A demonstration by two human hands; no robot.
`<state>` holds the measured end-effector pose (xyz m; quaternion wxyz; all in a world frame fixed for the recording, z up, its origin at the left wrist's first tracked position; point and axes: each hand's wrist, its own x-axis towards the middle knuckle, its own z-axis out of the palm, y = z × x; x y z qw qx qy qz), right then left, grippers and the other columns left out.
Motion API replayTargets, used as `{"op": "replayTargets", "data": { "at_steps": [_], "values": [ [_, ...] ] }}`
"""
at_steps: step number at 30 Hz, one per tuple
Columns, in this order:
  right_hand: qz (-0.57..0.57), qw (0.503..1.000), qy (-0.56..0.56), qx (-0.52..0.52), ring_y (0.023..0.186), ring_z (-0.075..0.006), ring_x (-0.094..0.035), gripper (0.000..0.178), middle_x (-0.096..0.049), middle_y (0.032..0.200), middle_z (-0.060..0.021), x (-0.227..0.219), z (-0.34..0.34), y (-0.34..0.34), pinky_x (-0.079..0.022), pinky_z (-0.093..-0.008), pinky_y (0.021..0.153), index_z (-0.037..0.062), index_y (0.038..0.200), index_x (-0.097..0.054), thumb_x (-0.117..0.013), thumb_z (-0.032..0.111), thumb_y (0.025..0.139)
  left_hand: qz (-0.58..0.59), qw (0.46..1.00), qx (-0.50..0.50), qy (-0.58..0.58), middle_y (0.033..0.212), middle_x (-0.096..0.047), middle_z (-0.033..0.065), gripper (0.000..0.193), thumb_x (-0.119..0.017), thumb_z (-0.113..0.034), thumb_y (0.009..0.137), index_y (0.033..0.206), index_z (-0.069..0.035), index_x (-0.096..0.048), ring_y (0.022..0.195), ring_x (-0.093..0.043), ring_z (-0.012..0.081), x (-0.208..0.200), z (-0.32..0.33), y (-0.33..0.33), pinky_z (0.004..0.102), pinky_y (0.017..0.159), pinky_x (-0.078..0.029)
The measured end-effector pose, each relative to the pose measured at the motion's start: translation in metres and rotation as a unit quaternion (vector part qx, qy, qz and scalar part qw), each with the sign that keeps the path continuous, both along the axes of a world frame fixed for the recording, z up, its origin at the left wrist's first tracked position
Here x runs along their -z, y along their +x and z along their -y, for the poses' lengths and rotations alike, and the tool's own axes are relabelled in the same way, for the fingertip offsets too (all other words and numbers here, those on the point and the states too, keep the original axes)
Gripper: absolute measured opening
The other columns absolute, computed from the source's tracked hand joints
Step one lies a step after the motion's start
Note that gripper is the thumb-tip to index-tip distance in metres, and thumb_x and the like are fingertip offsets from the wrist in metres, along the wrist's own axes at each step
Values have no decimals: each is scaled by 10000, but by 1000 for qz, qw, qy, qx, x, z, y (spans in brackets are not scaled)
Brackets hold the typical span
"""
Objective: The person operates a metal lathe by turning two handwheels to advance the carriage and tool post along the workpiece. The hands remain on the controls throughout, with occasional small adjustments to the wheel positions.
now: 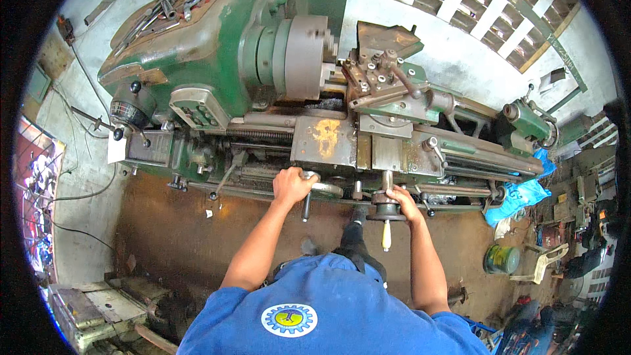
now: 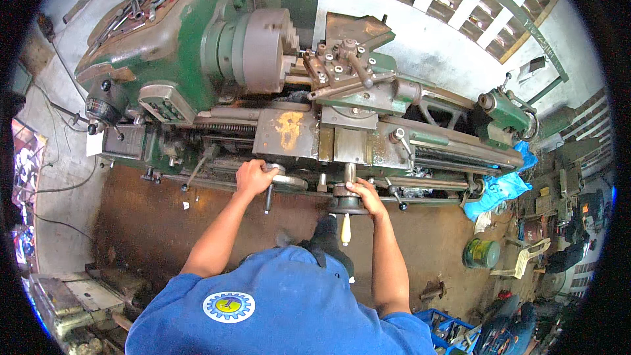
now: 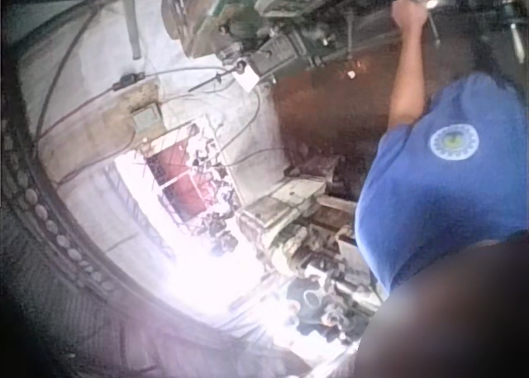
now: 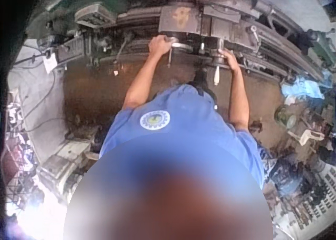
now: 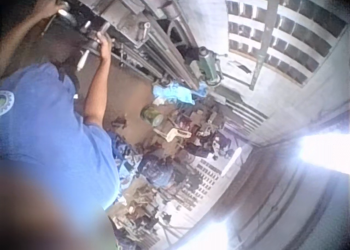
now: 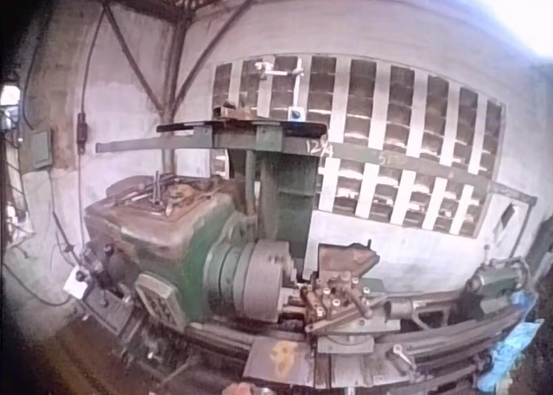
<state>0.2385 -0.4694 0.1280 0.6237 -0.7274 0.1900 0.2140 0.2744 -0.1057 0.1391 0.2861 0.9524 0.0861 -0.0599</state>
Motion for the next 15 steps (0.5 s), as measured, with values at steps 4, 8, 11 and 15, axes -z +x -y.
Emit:
{"op": "replayTargets", "data": {
  "at_steps": [4, 8, 11, 15],
  "values": [
    [-9, 999, 32, -31, 1345, -274, -529, 1108, -650, 1354, -171, 14, 5, 7, -320, -403, 1174, -106, 1544, -357, -828, 543, 780, 3, 1000, 3, 8, 904, -752, 240, 534, -746, -555, 772, 912, -43, -803, 912, -737, 403, 5, -1, 1, 493, 829, -580],
    [8, 998, 53, -35, 1326, -262, -540, 1058, -667, 1327, -155, 19, 8, 6, -315, -411, 1171, -103, 1528, -392, -822, 523, 792, 17, 1000, -4, 0, 913, -745, 228, 488, -745, -516, 762, 847, -37, -780, 908, -718, 423, 7, -1, 1, 503, 831, -570],
    [9, 999, 38, -14, 1324, -268, -537, 1051, -652, 1344, -166, 19, 8, 2, -313, -412, 1172, -103, 1523, -402, -821, 525, 791, 7, 1000, -5, -3, 913, -745, 230, 490, -738, -515, 764, 846, -34, -778, 911, -718, 423, 5, -2, 1, 503, 832, -570],
    [-11, 999, 45, -8, 1359, -292, -509, 1076, -612, 1396, -197, 28, 11, 7, -297, -421, 1185, -103, 1528, -394, -820, 544, 781, -14, 1000, -7, 5, 907, -749, 238, 523, -734, -536, 767, 900, -34, -793, 916, -729, 411, 4, -2, 2, 494, 836, -574]
  ]
}}
